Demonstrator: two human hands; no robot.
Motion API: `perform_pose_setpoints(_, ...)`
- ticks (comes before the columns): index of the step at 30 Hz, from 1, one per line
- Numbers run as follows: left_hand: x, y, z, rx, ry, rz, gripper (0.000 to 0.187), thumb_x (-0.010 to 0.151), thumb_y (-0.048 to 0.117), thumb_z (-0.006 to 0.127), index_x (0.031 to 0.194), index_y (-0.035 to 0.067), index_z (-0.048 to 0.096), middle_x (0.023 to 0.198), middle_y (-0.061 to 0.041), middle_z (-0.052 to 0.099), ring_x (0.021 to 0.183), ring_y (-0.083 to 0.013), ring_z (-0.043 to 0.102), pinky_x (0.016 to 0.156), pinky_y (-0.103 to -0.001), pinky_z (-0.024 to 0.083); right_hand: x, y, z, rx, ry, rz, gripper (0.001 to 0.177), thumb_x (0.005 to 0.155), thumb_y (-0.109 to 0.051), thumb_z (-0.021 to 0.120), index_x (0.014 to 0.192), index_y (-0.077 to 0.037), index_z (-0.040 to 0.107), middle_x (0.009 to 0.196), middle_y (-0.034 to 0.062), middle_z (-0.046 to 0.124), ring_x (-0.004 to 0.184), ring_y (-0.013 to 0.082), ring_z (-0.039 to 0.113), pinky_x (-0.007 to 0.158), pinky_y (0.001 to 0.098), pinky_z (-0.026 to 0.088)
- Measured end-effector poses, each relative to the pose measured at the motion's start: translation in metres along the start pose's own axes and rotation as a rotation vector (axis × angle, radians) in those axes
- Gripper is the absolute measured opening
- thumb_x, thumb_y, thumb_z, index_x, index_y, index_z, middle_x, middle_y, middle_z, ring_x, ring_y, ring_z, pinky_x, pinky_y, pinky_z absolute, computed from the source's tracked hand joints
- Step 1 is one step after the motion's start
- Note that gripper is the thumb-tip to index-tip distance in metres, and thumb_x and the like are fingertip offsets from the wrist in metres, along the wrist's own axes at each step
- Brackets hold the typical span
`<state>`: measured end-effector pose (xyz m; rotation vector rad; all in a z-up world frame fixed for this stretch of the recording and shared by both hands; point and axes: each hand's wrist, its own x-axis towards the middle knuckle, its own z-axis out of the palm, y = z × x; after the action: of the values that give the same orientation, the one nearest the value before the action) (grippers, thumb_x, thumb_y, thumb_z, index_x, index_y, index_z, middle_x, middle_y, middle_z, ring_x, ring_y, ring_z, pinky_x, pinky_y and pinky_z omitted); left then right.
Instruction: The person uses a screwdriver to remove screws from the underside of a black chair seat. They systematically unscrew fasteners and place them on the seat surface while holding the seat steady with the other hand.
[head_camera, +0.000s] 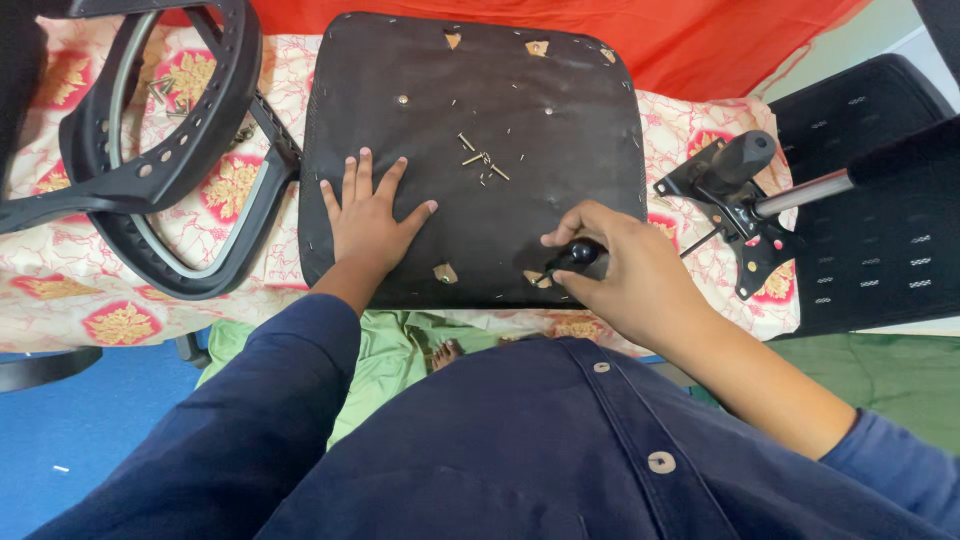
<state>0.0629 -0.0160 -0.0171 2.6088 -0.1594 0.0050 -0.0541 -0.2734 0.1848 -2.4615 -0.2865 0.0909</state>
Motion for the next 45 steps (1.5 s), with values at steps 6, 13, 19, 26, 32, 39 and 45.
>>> perform_pose_setpoints(6,0.015,0.057,-0.023,-0.648,-0.198,-0.270,0.055,0.091,0.056,0.065,0.118,0.009,0.075,0.113,-0.013,0.079,0.106,-0.0222,0.073,0.101,-0.040,0.055,0.002,0.020,-0.003,0.183,0.000,-0.006,0.040,0.075,-0.002,0.080,0.104,-0.004,0.052,0.110,0.0075,0.074,0.105,0.0220,0.074,0.089,0.0331,0.057)
perform_pose_setpoints(13,-0.009,0.167,-0.037,-1.344,-0.499,0.067,0.040,0.104,0.038,0.058,0.117,0.002,0.070,0.100,-0.004,0.074,0.090,-0.0102,0.065,0.080,-0.027,0.049,-0.002,0.042,-0.003,0.270,0.056,-0.117,0.039,0.072,0.000,0.080,0.107,-0.005,0.065,0.104,0.0105,0.056,0.093,0.0182,0.070,0.082,0.0295,0.059)
perform_pose_setpoints(19,-0.034,0.187,-0.061,-1.340,-0.671,0.121,0.035,0.104,0.016,0.060,0.135,-0.001,0.060,0.109,-0.006,0.073,0.101,-0.0127,0.068,0.088,-0.028,0.053,0.002,0.057,-0.010,0.046,-0.033,0.013,0.023,0.077,-0.009,0.075,0.100,-0.006,0.070,0.069,0.0087,0.060,0.061,0.0195,0.060,0.060,0.0347,0.049)
perform_pose_setpoints(26,-0.054,0.177,-0.077,-1.303,-0.648,0.199,0.047,0.091,-0.007,0.068,0.136,-0.001,0.059,0.119,-0.009,0.073,0.110,-0.0136,0.070,0.095,-0.026,0.058,0.002,0.050,-0.017,0.159,-0.182,-0.029,0.051,0.080,-0.008,0.070,0.128,-0.024,0.071,0.060,0.0089,0.057,0.051,0.0172,0.055,0.053,0.0336,0.046)
perform_pose_setpoints(32,-0.055,0.177,-0.070,-0.915,-0.411,0.148,0.021,0.078,-0.002,0.086,0.091,-0.004,0.070,0.083,-0.007,0.074,0.077,-0.0076,0.066,0.069,-0.024,0.055,0.000,0.044,-0.029,0.380,-0.331,-0.027,0.057,0.082,-0.007,0.063,0.138,-0.020,0.064,0.061,0.0053,0.057,0.053,0.0125,0.052,0.054,0.0309,0.046)
perform_pose_setpoints(39,-0.051,0.181,-0.044,-0.953,-0.291,0.064,0.032,0.071,-0.002,0.083,0.083,0.006,0.055,0.070,0.003,0.061,0.066,-0.0017,0.056,0.056,-0.022,0.047,0.003,0.027,-0.047,0.102,-0.253,0.151,0.042,0.086,-0.040,0.067,0.119,-0.015,0.060,0.060,0.0070,0.063,0.053,0.0197,0.060,0.053,0.0367,0.045)
perform_pose_setpoints(45,-0.055,0.180,-0.022,-1.001,-0.335,0.155,0.034,0.073,-0.001,0.080,0.093,0.007,0.054,0.083,-0.001,0.056,0.076,-0.0058,0.052,0.063,-0.024,0.046,0.003,0.015,-0.042,-0.161,-0.176,0.100,0.041,0.090,-0.051,0.065,0.105,-0.013,0.063,0.072,0.0106,0.072,0.068,0.0316,0.070,0.061,0.0453,0.050)
